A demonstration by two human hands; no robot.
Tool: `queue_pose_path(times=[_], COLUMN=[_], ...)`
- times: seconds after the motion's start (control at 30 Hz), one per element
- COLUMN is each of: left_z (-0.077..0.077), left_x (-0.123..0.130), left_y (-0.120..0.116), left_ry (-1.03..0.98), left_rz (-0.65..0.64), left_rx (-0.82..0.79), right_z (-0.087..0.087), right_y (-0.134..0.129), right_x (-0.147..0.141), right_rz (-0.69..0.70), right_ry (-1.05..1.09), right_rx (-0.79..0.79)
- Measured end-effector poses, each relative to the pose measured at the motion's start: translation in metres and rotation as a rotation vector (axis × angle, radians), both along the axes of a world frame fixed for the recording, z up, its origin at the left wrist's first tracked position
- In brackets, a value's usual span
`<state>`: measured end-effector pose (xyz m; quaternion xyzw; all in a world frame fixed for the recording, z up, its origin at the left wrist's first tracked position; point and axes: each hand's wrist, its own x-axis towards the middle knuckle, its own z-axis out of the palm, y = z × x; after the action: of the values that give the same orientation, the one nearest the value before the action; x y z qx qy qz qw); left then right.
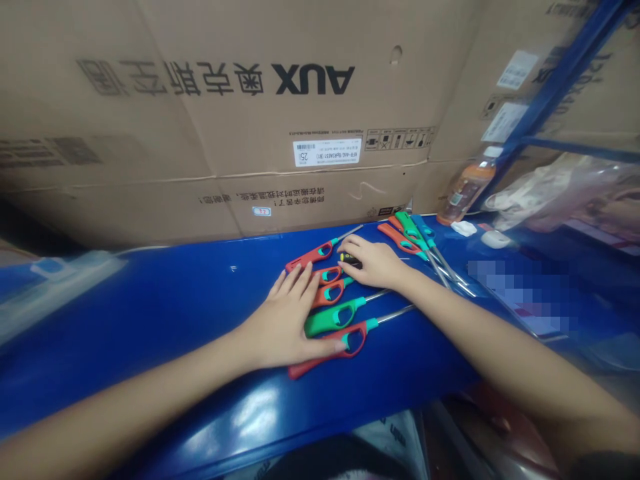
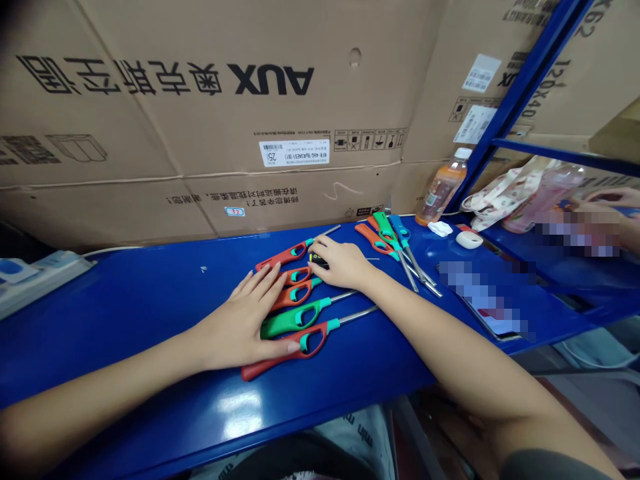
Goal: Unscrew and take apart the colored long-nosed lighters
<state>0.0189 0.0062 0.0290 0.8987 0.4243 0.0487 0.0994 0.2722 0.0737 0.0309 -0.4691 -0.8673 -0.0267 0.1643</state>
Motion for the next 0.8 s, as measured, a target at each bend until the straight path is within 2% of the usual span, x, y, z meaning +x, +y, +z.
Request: queue_pose_path(times=[0.13, 0.4, 0.8], left_z=[0.002, -0.009, -0.014], left_x=[0.002, 0.002, 0.003], left_y=[-0.009, -0.004, -0.004], left_ry=[-0.025, -0.051, -0.061], left_rz=[-0.078, -0.053, -0.051], left_rx=[-0.038, -0.026, 0.000], right_z=[-0.004, -0.001, -0.002], right_y=[0.008, 0.005, 0.001], right_x=[0.002, 0.000, -0.007], right_rz=[-0.044, 0.145, 0.214], right_ry=[0.011, -0.023, 0.021], right_rx=[-0.010, -0.049, -0.073])
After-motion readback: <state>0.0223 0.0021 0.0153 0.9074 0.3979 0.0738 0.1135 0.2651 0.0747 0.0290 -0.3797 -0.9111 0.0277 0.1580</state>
